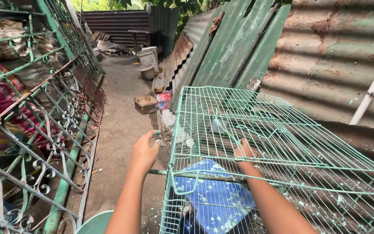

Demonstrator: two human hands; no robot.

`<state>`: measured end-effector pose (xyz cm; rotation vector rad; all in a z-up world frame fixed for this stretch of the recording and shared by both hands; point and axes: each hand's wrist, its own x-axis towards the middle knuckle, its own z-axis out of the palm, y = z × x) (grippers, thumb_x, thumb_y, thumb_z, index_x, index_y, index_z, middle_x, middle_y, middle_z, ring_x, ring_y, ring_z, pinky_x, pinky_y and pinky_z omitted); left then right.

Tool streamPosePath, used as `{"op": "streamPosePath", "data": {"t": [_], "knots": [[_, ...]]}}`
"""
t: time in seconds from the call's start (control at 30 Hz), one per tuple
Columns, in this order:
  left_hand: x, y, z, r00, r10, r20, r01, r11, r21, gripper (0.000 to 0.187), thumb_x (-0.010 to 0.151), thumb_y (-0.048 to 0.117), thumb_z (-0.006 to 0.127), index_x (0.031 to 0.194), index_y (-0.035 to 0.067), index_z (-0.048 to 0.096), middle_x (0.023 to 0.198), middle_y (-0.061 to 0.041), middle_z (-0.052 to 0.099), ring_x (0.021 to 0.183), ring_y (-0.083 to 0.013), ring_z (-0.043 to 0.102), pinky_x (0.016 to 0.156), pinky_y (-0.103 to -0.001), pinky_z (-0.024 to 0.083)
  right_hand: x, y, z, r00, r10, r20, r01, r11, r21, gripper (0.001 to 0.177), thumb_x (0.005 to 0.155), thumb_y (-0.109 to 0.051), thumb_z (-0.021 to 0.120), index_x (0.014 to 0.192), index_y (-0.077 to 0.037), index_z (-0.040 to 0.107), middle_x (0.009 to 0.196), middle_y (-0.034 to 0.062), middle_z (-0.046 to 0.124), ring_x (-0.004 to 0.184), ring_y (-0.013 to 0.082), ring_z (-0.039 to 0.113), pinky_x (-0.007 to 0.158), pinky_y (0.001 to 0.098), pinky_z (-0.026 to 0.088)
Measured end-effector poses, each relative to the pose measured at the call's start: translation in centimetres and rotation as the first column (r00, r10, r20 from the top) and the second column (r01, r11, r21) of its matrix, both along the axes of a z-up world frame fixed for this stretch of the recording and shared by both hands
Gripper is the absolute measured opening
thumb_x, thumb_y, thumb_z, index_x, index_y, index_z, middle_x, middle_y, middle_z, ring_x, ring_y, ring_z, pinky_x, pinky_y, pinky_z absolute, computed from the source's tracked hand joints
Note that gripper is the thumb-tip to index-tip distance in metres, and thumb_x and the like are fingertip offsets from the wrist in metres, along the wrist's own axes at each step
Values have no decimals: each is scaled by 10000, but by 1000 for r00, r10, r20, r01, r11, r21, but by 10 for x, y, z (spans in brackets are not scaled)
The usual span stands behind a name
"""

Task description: The recorder is shown painting and repairing a green metal bird cage in an outdoor area.

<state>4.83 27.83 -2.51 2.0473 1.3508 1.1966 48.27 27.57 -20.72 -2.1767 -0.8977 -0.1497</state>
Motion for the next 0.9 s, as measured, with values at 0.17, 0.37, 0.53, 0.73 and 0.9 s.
{"op": "streamPosePath", "data": {"t": [0.17, 0.37, 0.53, 0.73, 0.9], "knots": [[10, 8, -17, 1000, 1, 25, -2, 1000, 24, 421, 897, 203, 671, 1313, 140, 655, 1333, -136, 663, 1250, -340, 610, 1046, -427, 465, -1, -12, 14, 1000, -13, 7, 13, 1000, -6, 272, 931, -235, 586, 1200, -231, 625, 968, 196, 738, 947, 454, 685, 887, 592, 447], [15, 17, -22, 999, 20, 34, -22, 998, 51, 381, 892, 195, 672, 1268, 137, 688, 1300, -138, 687, 1243, -331, 624, 1049, -417, 469, -3, -17, 47, 999, 45, -19, -45, 999, 9, 268, 955, -234, 572, 1219, -232, 617, 1019, 179, 740, 1007, 457, 680, 894, 650, 424], [21, 22, -25, 999, 40, 23, -41, 998, 37, 381, 891, 200, 673, 1268, 143, 689, 1295, -141, 683, 1233, -331, 626, 1035, -418, 472, -1, -20, 41, 999, 34, -12, -35, 993, -114, 300, 912, -236, 619, 1211, -262, 627, 1058, 159, 735, 1066, 455, 655, 930, 671, 390], [24, 27, -31, 999, 48, 1, -49, 998, 32, 375, 890, 215, 681, 1261, 163, 694, 1299, -131, 683, 1231, -324, 629, 1036, -413, 473, 10, -5, 38, 999, 30, 17, -28, 993, -113, 274, 930, -273, 631, 1203, -284, 648, 1038, 137, 754, 1084, 459, 652, 956, 645, 399], [27, 15, -22, 999, 44, -11, -44, 999, 8, 375, 898, 221, 674, 1268, 160, 684, 1308, -123, 682, 1237, -325, 623, 1040, -414, 472, 14, -9, 53, 992, 77, 102, -67, 993, -100, 291, 936, -243, 622, 1220, -286, 669, 1050, 165, 743, 1047, 451, 668, 906, 635, 417]]}}
